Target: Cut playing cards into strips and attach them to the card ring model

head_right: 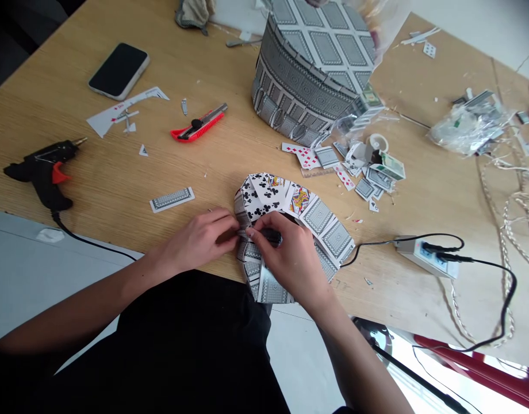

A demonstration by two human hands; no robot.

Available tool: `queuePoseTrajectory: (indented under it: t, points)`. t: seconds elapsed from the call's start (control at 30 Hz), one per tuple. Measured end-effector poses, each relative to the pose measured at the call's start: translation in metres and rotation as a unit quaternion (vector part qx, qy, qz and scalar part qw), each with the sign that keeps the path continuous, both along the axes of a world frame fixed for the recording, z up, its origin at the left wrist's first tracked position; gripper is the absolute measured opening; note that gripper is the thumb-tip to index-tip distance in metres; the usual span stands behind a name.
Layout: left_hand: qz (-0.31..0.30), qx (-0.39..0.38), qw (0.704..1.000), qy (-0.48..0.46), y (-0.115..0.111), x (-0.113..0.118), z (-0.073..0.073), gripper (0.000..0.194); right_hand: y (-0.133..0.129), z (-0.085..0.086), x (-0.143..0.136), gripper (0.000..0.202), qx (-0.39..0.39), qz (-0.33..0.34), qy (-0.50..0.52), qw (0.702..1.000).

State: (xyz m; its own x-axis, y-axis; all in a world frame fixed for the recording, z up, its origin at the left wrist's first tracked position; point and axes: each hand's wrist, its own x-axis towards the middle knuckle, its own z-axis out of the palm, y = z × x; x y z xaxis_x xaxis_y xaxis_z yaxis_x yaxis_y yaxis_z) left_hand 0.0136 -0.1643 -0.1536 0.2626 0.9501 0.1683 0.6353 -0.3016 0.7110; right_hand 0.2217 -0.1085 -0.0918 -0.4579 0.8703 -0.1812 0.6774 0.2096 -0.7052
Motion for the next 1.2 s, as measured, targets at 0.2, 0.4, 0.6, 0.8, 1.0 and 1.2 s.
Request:
queuePoseTrajectory:
  t: [0.2,0.4,0.6,0.8,1.0,1.2]
  points:
    - [-0.029,0.037,0.999,-0.012,0.006,0.000,0.005,0.006,0.000,0.000,0.001,0.018,0.002,-0.005,0.001,1.000]
    - [-0.028,0.018,0.999,-0.033,0.010,-0.003,0.011,0.004,0.001,0.001,-0.001,0.016,-0.002,0.000,0.003,1.000]
    - [-0.053,0.010,0.998,-0.031,0.013,-0.003,0.017,0.003,0.002,0.000,0.002,0.016,0.013,0.007,-0.007,1.000]
    - [-0.059,0.034,0.997,-0.019,0.015,-0.003,0.013,0.005,0.002,0.001,0.002,0.015,0.018,0.012,-0.009,1.000]
    - [-0.057,0.031,0.998,-0.010,0.011,0.000,0.012,0.007,0.002,0.000,0.001,0.016,0.025,0.007,-0.016,1.000]
    - [0.008,0.035,0.999,0.009,-0.003,-0.025,0.013,0.014,-0.017,0.010,-0.001,0.015,0.122,0.008,-0.035,0.992]
